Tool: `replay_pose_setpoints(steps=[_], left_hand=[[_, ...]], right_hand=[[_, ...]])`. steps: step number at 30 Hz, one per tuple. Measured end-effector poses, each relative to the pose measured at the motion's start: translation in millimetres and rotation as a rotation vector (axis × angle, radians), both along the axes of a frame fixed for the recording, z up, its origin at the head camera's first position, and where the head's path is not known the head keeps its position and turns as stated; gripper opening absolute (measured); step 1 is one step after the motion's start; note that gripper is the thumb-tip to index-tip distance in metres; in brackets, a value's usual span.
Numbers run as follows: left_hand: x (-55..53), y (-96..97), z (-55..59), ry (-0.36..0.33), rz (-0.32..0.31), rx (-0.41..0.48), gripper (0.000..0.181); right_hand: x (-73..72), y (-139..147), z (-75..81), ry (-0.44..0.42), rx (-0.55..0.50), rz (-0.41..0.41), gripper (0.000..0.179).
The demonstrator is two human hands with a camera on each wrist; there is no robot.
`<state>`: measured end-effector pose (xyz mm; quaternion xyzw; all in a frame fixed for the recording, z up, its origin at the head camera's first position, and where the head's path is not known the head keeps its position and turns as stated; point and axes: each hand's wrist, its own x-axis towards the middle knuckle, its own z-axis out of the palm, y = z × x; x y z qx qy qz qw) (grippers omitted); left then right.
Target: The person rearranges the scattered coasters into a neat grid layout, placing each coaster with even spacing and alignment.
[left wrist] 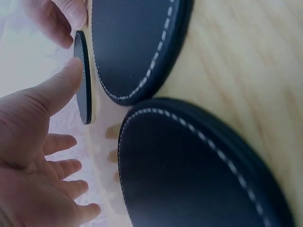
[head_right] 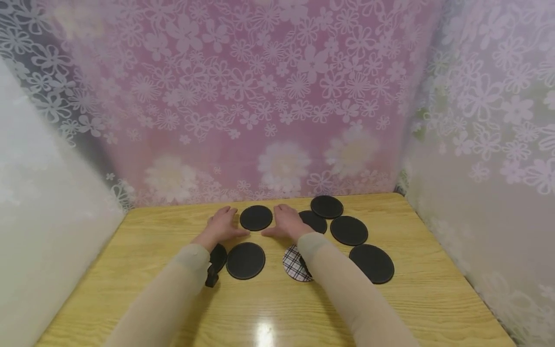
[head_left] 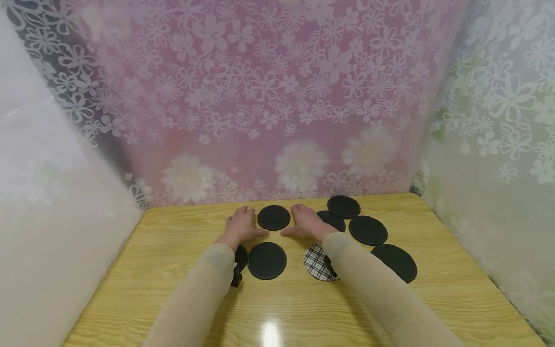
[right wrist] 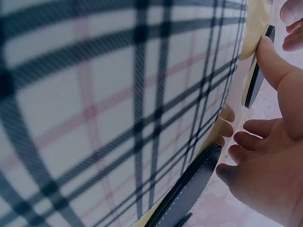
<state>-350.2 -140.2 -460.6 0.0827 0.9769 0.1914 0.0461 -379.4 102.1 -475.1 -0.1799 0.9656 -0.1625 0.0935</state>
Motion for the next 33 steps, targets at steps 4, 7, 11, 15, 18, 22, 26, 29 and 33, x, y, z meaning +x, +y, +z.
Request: replay_pose_setpoints(steps=[4,7,11,15,18,22,26,29,33], left_hand=[[-2.9,3.1,-5.0,0.015,0.008,-0.007,0.092],[-2.5,6.5,-7.2,0.024,0.015,-0.003,0.088],[-1.1,10.0,-6.1,0.010,0.039,-0.001,0.082],[-4.9,11.5,-7.5,0.003,0.035,-0.002,0.080],[-6.6,13.4,-5.9,0.005,0.025,0.005,0.077],[-9.9,16.0,-6.3,0.020,0.018,0.013,0.071],[-15.4,16.1,-11.3,0.035,0.009,0.020,0.067],[-13.0,17.0,-9.7,0.024,0.019,0.033,0.066],[-6.8,20.0,-4.2,0.011,0.034,0.035,0.065]], right_hand=[[0.2,0.7,1.2,-0.019,-0.004,0.022,0.104],[-0.3,1.0,1.9,-0.028,-0.005,0.035,0.102],[-2.6,-0.3,-0.1,-0.011,-0.003,0.063,0.097],[-2.9,-4.1,0.0,-0.001,-0.018,0.058,0.092],[-1.9,-7.4,4.1,-0.005,-0.044,0.034,0.089],[-3.0,-11.0,10.0,-0.011,-0.069,0.021,0.082],[-4.7,-13.8,11.4,-0.031,-0.089,-0.003,0.079],[-4.8,-14.8,9.2,-0.065,-0.124,-0.042,0.077],[-8.8,-14.9,1.3,-0.095,-0.142,-0.091,0.080]])
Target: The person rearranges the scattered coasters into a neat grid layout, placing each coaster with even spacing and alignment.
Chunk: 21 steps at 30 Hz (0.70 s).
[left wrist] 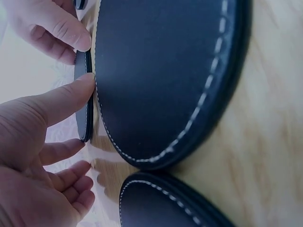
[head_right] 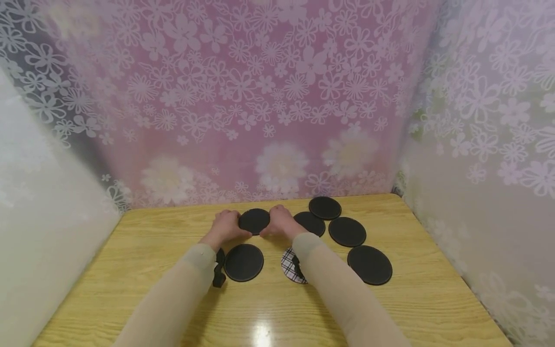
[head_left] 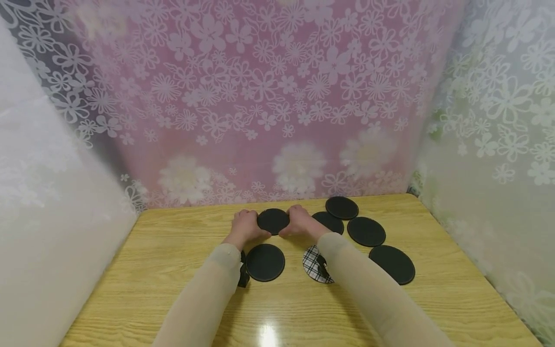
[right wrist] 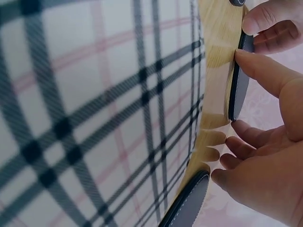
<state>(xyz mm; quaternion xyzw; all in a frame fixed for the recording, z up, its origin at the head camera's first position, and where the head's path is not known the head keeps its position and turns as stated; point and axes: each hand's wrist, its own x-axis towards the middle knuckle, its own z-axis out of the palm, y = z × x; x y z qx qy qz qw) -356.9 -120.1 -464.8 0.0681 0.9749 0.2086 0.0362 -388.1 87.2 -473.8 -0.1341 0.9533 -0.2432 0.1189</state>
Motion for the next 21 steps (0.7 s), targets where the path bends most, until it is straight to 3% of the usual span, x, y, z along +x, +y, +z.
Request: replay_pose_setpoints(steps=[5,13,21], left_hand=[[0.4,2.4,0.1,0.015,-0.009,-0.005,0.072],[4.0,3.5,1.5,0.009,0.012,0.019,0.080],[2.8,0.9,0.6,0.039,0.010,0.028,0.079]], right_hand=[[-0.7,-0.8,-6.3,0.033,0.009,-0.031,0.086],[13.8,-3.5,4.9,0.100,0.028,-0.028,0.082],[17.0,-8.0,5.8,0.107,0.006,-0.046,0.086]])
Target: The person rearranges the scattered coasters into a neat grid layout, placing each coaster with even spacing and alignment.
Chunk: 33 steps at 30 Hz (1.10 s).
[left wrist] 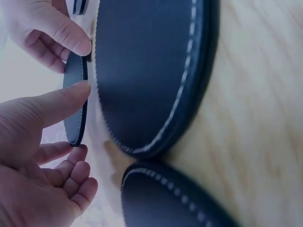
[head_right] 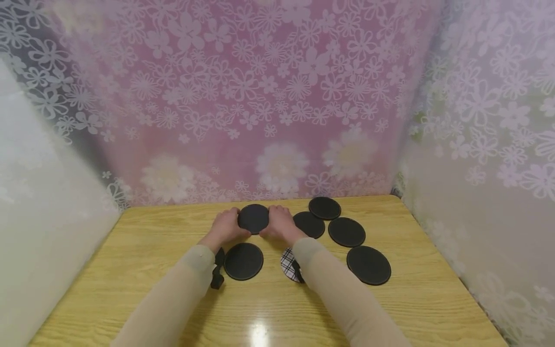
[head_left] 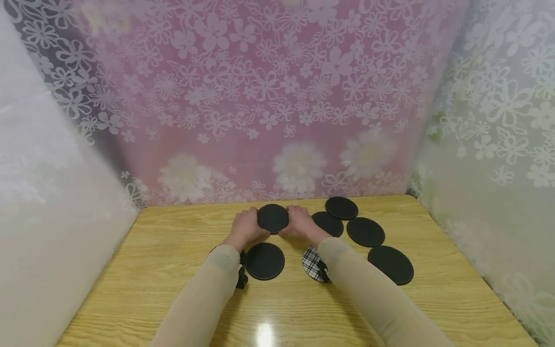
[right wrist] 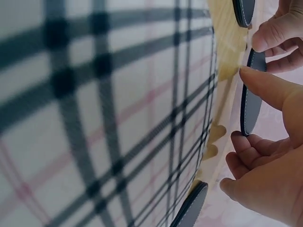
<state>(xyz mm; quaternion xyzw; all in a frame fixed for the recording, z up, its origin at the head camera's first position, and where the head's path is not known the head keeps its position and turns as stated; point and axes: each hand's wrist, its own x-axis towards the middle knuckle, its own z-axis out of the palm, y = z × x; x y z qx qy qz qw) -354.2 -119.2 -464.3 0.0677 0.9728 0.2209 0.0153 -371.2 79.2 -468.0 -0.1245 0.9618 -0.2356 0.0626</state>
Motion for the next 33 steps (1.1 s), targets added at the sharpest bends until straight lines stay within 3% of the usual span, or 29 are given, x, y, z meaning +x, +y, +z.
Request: replay_pose_setpoints(steps=[4,7,16,27,33], left_hand=[[-3.0,-7.9,1.6,0.042,-0.001,0.000,0.080],[-1.5,-17.3,5.5,0.051,0.011,0.019,0.082],[5.3,-46.9,3.2,0.075,0.031,0.022,0.087],[13.4,-79.1,8.2,0.048,0.035,0.064,0.085],[17.1,-98.7,3.8,0.027,0.045,0.061,0.085]], right_hand=[[-0.8,-6.8,2.2,0.017,-0.030,-0.006,0.088],[-2.3,-14.0,3.9,0.047,-0.056,0.006,0.089],[0.3,-36.9,10.0,0.091,-0.109,0.058,0.084],[-1.7,-64.3,5.4,0.080,-0.133,0.150,0.076],[0.5,-84.1,2.8,0.086,-0.116,0.174,0.073]])
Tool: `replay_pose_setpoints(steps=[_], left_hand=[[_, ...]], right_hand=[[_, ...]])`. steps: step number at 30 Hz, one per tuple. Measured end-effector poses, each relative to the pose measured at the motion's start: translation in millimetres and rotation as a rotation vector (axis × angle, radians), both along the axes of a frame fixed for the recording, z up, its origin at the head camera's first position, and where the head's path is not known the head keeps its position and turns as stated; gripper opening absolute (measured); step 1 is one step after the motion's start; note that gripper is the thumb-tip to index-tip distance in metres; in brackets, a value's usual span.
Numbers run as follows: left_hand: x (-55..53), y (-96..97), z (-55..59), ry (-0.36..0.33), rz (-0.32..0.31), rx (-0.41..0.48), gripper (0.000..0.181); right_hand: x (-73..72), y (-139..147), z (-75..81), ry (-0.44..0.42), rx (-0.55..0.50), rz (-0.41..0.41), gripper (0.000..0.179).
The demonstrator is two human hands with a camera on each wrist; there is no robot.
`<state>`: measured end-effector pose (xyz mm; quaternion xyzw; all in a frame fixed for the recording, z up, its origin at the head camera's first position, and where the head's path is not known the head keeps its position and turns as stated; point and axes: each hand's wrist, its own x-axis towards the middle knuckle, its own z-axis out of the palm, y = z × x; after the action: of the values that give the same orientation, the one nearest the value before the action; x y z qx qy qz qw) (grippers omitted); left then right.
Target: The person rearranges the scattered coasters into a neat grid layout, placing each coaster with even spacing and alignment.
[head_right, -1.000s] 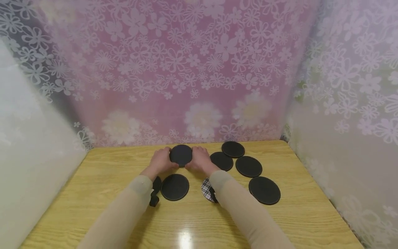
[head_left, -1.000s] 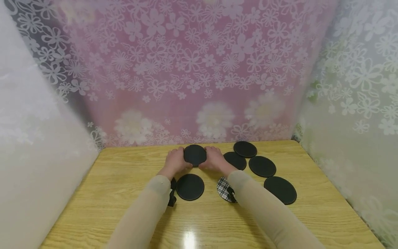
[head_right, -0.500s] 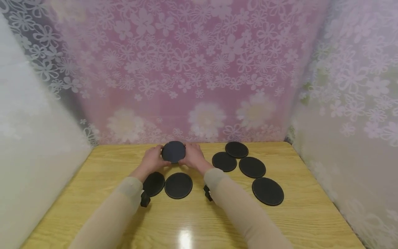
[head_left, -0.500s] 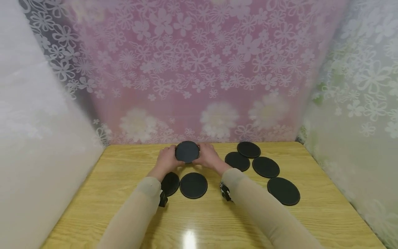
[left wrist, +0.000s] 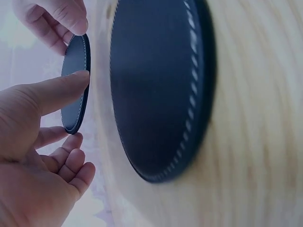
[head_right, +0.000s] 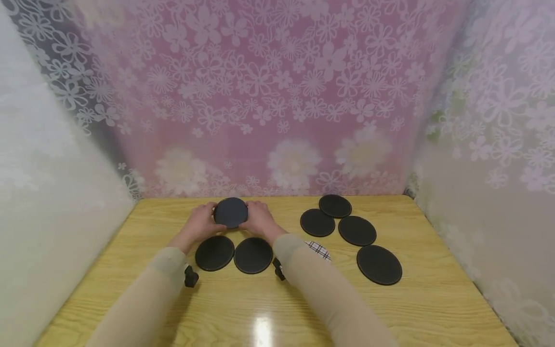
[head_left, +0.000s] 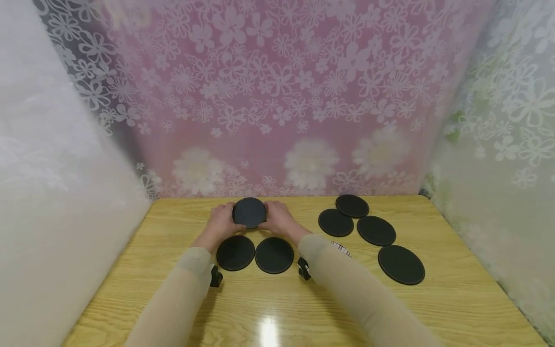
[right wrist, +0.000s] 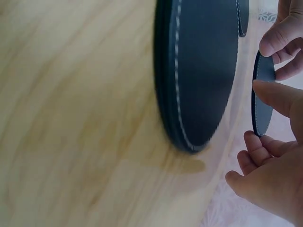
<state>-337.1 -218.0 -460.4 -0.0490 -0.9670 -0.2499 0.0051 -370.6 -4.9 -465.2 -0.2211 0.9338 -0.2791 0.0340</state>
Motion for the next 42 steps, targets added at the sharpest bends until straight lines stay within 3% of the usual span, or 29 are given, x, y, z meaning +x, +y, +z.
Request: replay_pose_setpoints(steps=[12,19,28,42], left_hand=[[0.9,-29.3,-15.3,-0.031,-0.037,0.003,0.080],[0.4,-41.5,-13.7,-0.086,-0.053,0.021,0.068],[3.3,-46.4,-9.0,-0.144,-0.080,0.063,0.066],[4.9,-47.3,-11.7,-0.153,-0.060,0.063,0.067]], right_hand=[[3.3,-23.3,-11.1,-0.022,0.068,0.001,0.063],[5.4,-23.3,-12.1,-0.015,0.127,0.035,0.057],[6.1,-18.4,-11.7,-0.027,0.119,0.082,0.054],[8.1,-20.2,-13.6,0.003,0.148,0.085,0.051]])
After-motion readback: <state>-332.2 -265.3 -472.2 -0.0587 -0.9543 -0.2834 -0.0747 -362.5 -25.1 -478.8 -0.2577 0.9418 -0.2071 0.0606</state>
